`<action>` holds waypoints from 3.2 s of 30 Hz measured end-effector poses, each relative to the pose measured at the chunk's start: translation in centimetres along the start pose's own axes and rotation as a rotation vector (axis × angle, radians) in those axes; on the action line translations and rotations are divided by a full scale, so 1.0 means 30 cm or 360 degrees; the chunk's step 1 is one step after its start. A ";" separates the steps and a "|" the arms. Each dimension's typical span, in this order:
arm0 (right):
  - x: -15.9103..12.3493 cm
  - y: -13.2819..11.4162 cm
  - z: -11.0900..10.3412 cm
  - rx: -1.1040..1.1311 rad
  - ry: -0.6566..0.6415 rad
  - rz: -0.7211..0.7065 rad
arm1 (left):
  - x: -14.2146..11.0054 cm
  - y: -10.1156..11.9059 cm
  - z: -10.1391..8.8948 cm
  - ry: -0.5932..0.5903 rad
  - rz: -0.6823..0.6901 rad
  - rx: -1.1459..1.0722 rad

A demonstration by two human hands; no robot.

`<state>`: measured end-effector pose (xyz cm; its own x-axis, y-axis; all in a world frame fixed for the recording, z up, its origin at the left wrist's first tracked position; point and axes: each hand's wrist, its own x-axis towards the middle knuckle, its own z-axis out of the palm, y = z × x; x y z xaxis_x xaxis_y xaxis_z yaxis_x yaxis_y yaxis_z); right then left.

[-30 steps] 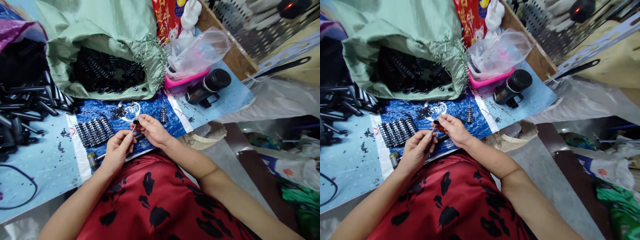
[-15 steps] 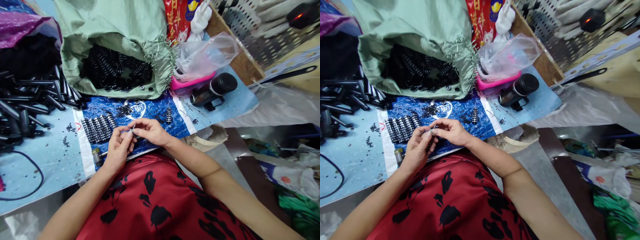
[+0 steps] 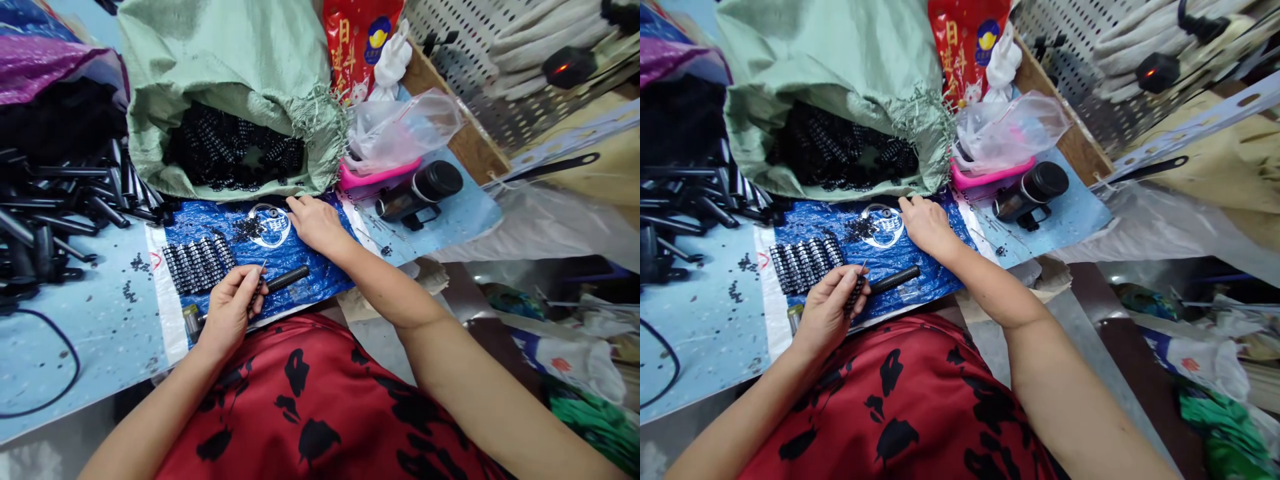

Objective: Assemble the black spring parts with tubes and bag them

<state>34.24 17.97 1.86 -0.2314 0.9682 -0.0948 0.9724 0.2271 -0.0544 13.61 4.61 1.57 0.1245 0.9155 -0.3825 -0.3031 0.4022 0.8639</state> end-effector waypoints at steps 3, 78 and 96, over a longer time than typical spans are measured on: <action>0.023 0.010 0.011 0.0058 -0.0028 -0.0172 | 0.004 0.003 -0.007 -0.0005 -0.0009 0.0021; 0.109 -0.001 -0.019 0.0542 0.0408 -0.0214 | 0.032 0.033 -0.002 0.0122 0.0058 -0.0238; -0.187 -0.249 0.058 0.3208 -0.0386 0.0242 | 0.034 0.036 -0.008 0.0114 -0.0105 -0.0312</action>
<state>28.21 10.67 1.07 -0.3329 0.8944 -0.2987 -0.3882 -0.4187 -0.8210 13.17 5.98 2.02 0.0849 0.8816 -0.4643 -0.4754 0.4454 0.7587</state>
